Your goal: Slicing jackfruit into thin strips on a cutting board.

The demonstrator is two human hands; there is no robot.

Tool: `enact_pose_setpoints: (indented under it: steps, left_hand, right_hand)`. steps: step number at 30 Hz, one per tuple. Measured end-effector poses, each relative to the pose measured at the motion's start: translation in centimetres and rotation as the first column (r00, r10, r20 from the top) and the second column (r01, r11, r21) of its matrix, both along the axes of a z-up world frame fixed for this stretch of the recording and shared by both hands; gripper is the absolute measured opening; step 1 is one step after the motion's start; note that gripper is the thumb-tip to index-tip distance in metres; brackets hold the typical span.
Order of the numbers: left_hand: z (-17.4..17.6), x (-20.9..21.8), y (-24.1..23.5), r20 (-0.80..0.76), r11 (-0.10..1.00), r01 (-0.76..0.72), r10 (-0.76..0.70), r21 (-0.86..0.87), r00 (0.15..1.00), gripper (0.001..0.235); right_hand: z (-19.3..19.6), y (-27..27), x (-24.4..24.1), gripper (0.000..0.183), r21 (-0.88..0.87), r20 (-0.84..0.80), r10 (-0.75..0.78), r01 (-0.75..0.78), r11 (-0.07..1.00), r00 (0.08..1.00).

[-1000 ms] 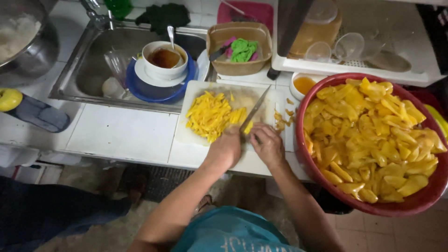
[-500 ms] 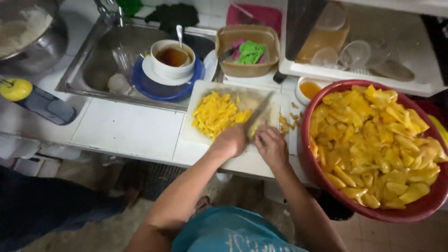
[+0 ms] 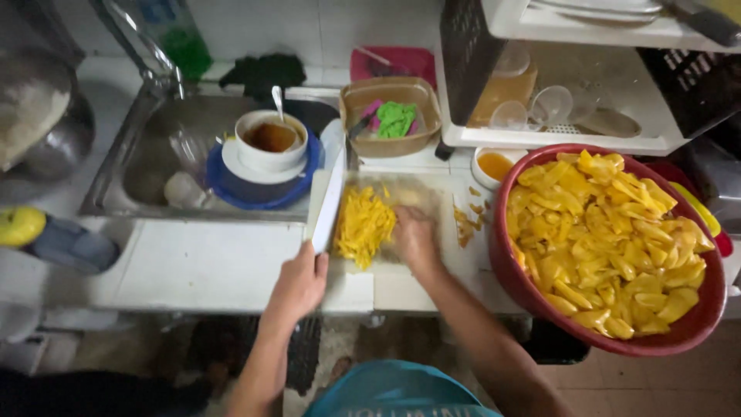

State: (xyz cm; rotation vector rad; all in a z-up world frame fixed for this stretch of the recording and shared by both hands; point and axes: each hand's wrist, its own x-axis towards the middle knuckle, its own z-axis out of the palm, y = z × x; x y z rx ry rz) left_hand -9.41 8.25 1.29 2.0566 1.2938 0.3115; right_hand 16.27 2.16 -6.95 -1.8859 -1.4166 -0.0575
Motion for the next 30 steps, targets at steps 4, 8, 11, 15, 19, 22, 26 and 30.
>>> enact_pose_setpoints:
  steps: [4, 8, 11, 15, 19, 22, 26, 30]
  left_hand:
    - [-2.2, -0.3, 0.9, 0.066, 0.996, 0.071, -0.074, 0.053, 0.995, 0.029]
    - [-1.5, -0.3, 1.8, 0.066, 0.994, 0.112, -0.112, 0.006, 0.991, 0.030]
    - [-0.9, -0.5, 2.7, 0.023, 0.987, 0.155, -0.154, -0.042, 0.988, 0.030]
    - [-1.7, 0.1, 4.3, 0.037, 0.976, 0.217, -0.215, -0.036, 0.976, 0.030]
    - [-1.0, 0.9, 4.5, 0.025, 0.962, 0.245, -0.244, -0.124, 0.969, 0.034]
    - [-2.2, 0.8, 4.5, 0.032, 0.958, 0.258, -0.256, -0.122, 0.966, 0.037]
    - [-3.0, 0.8, 4.7, 0.032, 0.966, 0.258, -0.257, -0.023, 0.966, 0.041]
    - [-0.6, 0.8, 3.7, -0.028, 0.972, 0.210, -0.214, -0.110, 0.976, 0.040]
  right_hand:
    - [0.9, 3.3, -0.7, 0.038, 0.060, -0.093, -0.036, 0.041, 0.997, 0.995]
    - [3.3, 5.3, 1.3, 0.053, -0.306, -0.378, -0.047, -0.077, 0.949, 0.925]
    - [2.3, 5.8, 3.8, 0.061, -0.243, -0.347, 0.102, -0.194, 0.950, 0.932]
    - [-8.3, 8.8, 9.1, 0.069, -0.019, -0.455, 0.239, -0.278, 0.960, 0.858]
    - [-9.4, 10.1, 4.6, 0.040, -0.331, -0.107, -0.218, 0.172, 0.928, 0.970]
    - [-9.4, 9.9, 2.7, 0.048, -0.207, -0.140, -0.036, 0.006, 0.978, 0.990]
    - [8.3, 4.4, -1.0, 0.046, -0.480, -0.216, -0.128, 0.009, 0.877, 0.968]
    - [17.6, -4.9, 0.8, 0.040, -0.313, -0.224, -0.122, 0.047, 0.949, 0.967]
